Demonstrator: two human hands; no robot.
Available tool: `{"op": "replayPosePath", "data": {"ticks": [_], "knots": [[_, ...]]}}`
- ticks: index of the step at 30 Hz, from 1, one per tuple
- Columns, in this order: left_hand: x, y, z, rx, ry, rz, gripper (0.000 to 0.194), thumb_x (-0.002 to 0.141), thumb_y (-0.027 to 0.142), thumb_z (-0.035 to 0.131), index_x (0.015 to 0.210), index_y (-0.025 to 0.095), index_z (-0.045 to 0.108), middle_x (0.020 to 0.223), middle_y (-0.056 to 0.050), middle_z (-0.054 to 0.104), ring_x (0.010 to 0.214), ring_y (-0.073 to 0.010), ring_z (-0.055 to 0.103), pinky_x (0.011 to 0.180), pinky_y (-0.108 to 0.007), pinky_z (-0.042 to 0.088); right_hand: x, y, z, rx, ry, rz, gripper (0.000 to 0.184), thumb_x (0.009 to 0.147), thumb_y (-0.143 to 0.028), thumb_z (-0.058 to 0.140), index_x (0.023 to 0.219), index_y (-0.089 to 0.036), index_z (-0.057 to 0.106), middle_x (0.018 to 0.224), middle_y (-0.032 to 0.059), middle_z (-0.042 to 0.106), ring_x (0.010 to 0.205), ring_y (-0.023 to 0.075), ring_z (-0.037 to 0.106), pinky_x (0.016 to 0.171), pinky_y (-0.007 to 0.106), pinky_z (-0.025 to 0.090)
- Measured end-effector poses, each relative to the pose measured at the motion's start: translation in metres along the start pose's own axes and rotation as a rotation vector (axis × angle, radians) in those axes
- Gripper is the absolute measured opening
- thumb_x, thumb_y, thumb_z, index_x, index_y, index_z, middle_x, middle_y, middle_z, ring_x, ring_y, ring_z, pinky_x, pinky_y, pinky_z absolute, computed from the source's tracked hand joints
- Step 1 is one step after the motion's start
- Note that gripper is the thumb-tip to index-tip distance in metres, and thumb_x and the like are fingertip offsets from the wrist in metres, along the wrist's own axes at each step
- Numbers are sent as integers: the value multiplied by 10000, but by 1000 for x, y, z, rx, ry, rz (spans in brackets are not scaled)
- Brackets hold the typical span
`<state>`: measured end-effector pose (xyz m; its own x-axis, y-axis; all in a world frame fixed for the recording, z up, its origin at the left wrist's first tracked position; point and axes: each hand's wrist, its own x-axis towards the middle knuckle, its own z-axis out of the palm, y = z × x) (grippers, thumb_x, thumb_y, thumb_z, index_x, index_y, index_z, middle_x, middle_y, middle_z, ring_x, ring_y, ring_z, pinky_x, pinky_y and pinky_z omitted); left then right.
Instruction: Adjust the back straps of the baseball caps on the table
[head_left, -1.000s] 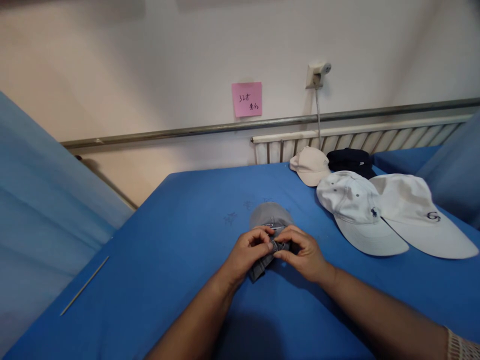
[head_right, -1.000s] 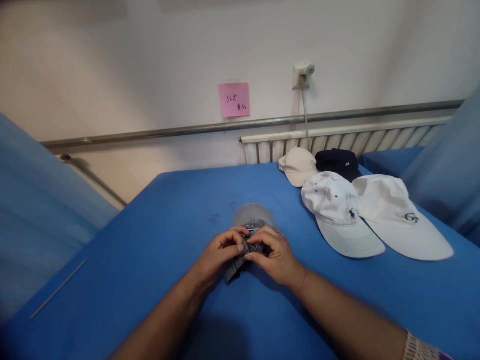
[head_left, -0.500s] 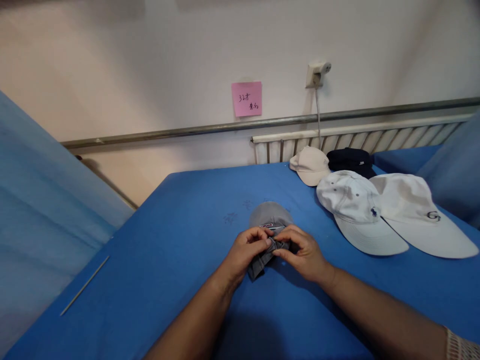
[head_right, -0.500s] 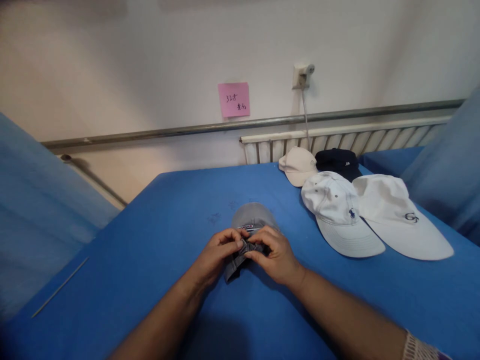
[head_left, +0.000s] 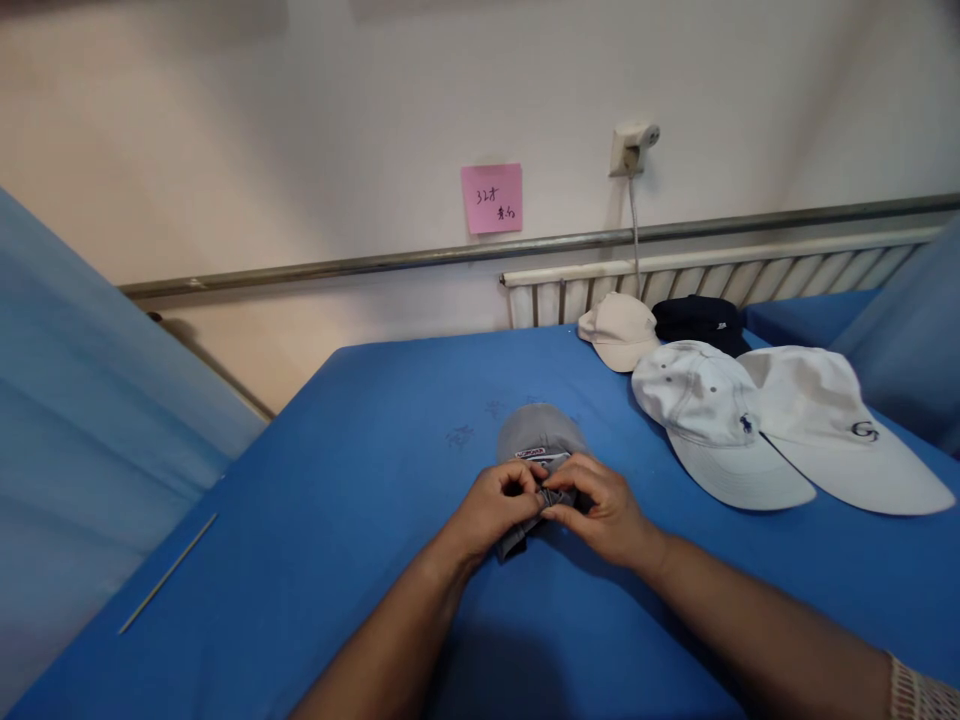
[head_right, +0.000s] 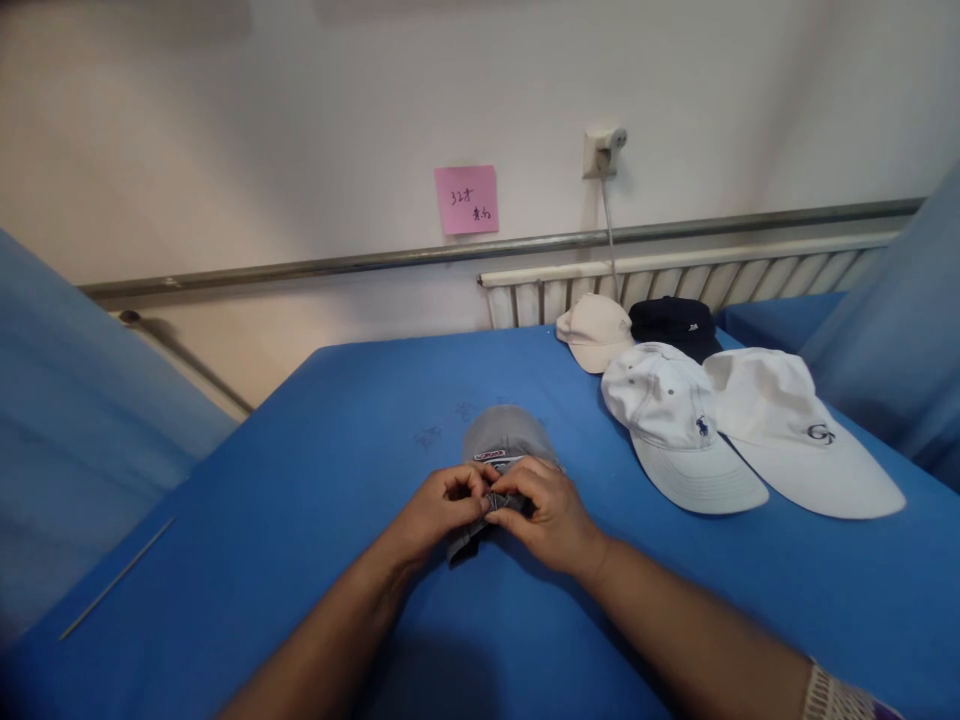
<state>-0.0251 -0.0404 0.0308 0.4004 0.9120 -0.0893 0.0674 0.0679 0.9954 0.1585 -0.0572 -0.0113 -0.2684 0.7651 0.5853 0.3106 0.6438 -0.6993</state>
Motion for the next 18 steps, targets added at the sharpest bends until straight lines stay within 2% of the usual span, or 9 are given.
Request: {"op": "replayPosePath", "data": {"ticks": [7,13,18], "knots": [[-2,-2,2,-5,-11,18,233,633,219,772,544,172,562,959,-75,653,871,-182,588,747,-271,473,1,0,-2,-73,-68,-51,159,834,-332,708,953,-252,639,834,25,643,779,195,601,717,356,468],[-1,0,0,-81,-48,-9,262,707,349,780,611,163,624,1010,-78,647,897,-175,593,809,-272,471,0,1,-2,-15,-12,-22,175,828,-332,716,964,-249,645,845,33,651,792,203,610,711,352,479],[0,-1,-1,-128,-17,-48,312,707,414,781,615,157,629,974,-81,659,814,-154,582,733,-239,469,0,2,-2,-10,10,-16,180,825,-342,716,960,-244,649,833,38,655,783,208,613,702,355,488]]}}
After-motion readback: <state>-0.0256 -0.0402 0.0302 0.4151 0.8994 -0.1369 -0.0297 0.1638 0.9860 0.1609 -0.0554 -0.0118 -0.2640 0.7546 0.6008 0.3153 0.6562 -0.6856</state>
